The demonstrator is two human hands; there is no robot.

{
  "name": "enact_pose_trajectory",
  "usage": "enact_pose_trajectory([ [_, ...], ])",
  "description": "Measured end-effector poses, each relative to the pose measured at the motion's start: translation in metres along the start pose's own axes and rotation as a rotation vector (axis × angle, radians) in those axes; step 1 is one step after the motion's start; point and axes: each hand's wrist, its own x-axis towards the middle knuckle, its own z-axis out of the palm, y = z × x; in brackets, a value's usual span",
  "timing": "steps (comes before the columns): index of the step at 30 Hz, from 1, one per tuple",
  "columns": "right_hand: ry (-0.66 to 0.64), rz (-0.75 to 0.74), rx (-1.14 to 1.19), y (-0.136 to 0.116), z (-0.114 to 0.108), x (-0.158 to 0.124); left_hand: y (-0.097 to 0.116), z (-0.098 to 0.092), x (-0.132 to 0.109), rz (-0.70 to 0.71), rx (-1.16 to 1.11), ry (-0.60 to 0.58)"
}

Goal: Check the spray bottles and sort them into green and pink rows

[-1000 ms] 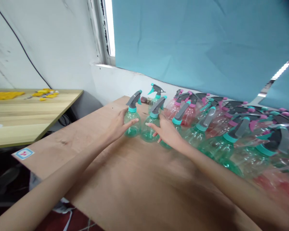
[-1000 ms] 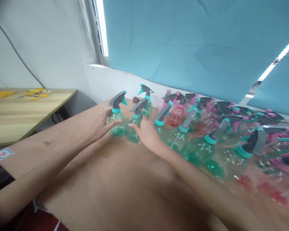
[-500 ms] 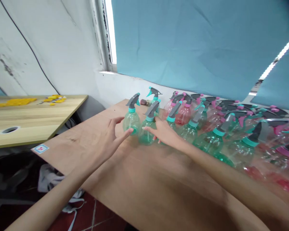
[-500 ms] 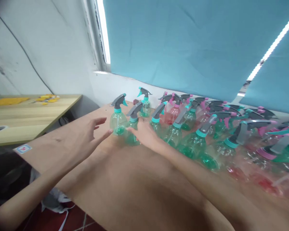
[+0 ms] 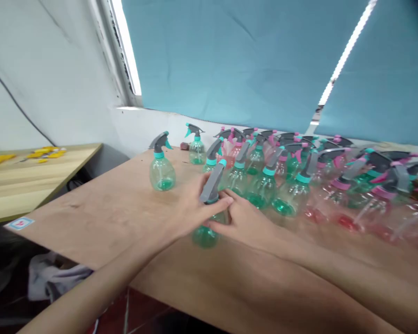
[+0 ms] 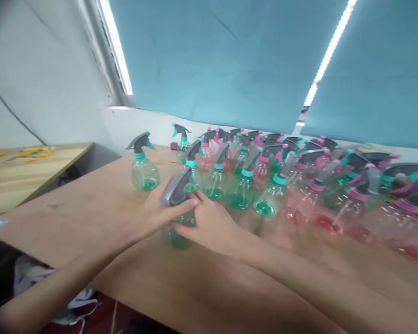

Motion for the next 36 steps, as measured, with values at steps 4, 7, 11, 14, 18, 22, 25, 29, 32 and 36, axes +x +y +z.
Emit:
enact_pose_trajectory([
  [4,0.027,0.028,-0.066,0.019,-0.013,-0.035,0.02,0.041,0.003,0.018,-0.085,-0.064],
  [7,0.073,0.017,-0.117,0.035,-0.024,-0.058,0.029,0.066,0.006,0.037,-0.141,-0.127],
  [11,0.132,-0.004,-0.128,0.055,-0.035,-0.082,0.037,0.086,0.012,0.078,-0.191,-0.213],
  [14,0.16,-0.029,-0.085,0.064,-0.037,-0.092,0.046,0.092,0.016,0.109,-0.214,-0.253],
  [18,0.217,-0.018,0.021,0.069,-0.032,-0.095,0.056,0.099,0.019,0.097,-0.261,-0.29],
  [22,0.21,-0.01,0.082,0.072,-0.03,-0.093,0.053,0.102,0.02,0.107,-0.298,-0.256],
  [25,0.132,-0.048,0.091,0.078,-0.029,-0.094,0.049,0.1,0.02,0.086,-0.281,-0.231],
  [29,0.024,-0.087,0.078,0.097,-0.026,-0.105,0.052,0.096,0.018,0.066,-0.227,-0.221],
  [32,-0.047,-0.052,-0.005,0.116,-0.024,-0.118,0.057,0.094,0.018,0.039,-0.221,-0.233],
  [36,-0.116,0.017,-0.067,0.136,-0.027,-0.134,0.059,0.095,0.02,0.022,-0.267,-0.247],
])
